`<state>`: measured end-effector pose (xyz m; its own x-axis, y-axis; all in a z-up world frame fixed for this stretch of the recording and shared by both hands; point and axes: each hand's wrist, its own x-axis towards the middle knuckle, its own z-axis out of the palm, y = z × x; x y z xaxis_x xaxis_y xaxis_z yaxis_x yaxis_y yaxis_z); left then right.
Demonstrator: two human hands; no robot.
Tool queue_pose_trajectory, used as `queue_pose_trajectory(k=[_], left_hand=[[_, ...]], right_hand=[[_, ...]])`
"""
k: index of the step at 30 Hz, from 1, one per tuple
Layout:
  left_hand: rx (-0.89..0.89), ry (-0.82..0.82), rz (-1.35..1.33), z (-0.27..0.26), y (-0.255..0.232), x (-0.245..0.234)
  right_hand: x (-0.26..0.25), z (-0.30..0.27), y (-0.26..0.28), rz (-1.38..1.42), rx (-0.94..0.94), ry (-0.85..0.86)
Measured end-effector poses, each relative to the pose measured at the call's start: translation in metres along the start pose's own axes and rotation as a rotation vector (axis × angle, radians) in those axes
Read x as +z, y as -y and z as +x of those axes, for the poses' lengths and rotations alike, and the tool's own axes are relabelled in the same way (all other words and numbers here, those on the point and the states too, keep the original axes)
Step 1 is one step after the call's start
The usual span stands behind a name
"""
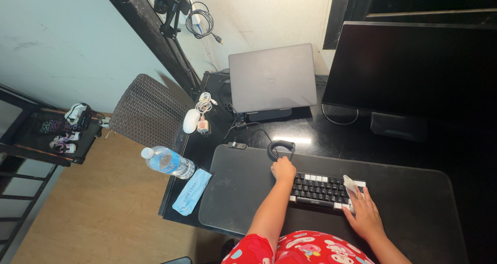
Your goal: The person cleans a keyboard with a cloth, then coils and plugs a USB cable into a laptop. They adjust a power strip and connect the laptop to it, then place the keyboard on the desk.
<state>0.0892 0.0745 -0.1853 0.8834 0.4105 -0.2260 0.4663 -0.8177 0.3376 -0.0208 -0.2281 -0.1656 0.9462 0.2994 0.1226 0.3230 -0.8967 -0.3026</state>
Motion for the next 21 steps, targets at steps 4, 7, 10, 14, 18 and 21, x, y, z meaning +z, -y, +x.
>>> queue_pose_trajectory(k=[4,7,10,14,18,21], left_hand=[[-0.009,-0.023,-0.013,-0.002,0.001,0.001],[0.001,-0.031,-0.012,-0.003,0.001,-0.002],[0.024,-0.017,0.002,-0.004,0.001,-0.006],[0.062,0.073,0.049,0.004,-0.004,-0.009],[0.197,0.159,0.333,0.015,-0.024,-0.003],[0.245,0.124,0.303,0.024,-0.034,-0.001]], right_hand=[[0.001,-0.002,0.0,-0.022,-0.023,-0.025],[0.002,-0.001,-0.001,-0.037,-0.03,-0.023],[0.002,-0.001,-0.001,-0.019,-0.042,-0.042],[0.002,-0.003,-0.001,0.004,-0.042,-0.045],[0.001,-0.003,-0.001,0.001,-0.038,-0.042],[0.001,-0.001,-0.001,-0.034,0.008,0.044]])
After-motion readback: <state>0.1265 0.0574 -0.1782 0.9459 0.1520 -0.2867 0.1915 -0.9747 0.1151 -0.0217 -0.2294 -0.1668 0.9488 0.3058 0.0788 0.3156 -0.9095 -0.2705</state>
